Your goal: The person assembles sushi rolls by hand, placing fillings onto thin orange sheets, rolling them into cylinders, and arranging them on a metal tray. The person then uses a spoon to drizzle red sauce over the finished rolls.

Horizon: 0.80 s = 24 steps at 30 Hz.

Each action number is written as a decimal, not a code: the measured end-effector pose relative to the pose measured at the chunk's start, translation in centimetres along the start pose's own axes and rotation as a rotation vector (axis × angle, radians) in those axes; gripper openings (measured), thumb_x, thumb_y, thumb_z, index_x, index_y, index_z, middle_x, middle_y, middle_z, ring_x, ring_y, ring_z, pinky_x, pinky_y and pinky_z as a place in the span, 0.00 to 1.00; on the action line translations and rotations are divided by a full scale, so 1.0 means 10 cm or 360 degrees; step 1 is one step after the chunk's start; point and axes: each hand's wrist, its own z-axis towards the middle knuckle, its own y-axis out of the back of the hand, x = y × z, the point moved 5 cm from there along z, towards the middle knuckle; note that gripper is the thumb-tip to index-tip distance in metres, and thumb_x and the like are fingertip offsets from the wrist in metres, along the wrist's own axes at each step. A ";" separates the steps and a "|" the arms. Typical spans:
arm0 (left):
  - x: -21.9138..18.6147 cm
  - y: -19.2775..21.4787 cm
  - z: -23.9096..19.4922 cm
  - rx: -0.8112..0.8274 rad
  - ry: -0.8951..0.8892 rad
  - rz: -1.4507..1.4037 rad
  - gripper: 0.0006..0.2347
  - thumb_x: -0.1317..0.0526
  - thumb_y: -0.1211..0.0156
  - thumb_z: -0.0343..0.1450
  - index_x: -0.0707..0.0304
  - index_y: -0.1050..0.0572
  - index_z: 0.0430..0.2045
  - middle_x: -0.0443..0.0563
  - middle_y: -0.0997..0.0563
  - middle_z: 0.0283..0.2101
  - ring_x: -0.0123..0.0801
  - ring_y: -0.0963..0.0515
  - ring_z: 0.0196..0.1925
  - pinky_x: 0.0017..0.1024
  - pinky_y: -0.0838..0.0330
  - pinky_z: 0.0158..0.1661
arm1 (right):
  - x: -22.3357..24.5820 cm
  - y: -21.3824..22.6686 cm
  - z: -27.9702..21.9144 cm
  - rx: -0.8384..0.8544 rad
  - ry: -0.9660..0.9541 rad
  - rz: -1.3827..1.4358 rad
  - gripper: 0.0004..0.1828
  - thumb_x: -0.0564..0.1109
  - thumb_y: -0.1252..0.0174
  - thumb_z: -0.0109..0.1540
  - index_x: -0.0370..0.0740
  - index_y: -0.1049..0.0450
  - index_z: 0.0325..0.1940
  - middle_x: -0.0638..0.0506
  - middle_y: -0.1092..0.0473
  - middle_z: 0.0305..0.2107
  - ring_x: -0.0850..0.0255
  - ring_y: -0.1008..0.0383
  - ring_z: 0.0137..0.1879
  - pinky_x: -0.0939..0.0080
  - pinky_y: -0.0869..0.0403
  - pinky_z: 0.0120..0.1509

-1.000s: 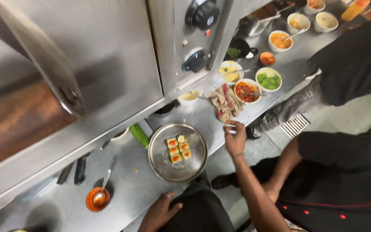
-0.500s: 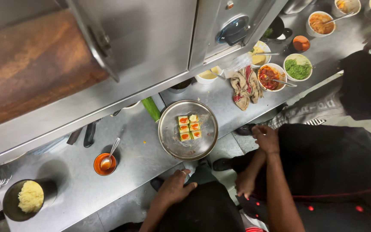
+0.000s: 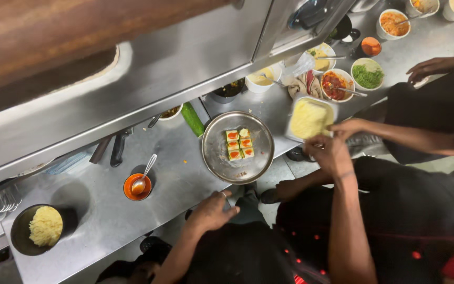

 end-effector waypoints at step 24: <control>0.75 -0.44 -0.34 -0.0201 0.0415 -0.0342 0.29 0.44 0.37 0.66 0.66 0.29 0.56 0.65 0.19 0.51 0.48 0.18 0.54 0.37 0.25 0.53 | -0.38 -1.41 1.51 -0.0160 0.0087 0.0147 0.29 0.59 0.25 0.50 0.34 0.20 0.44 0.42 0.22 0.32 0.54 0.22 0.34 0.56 0.25 0.43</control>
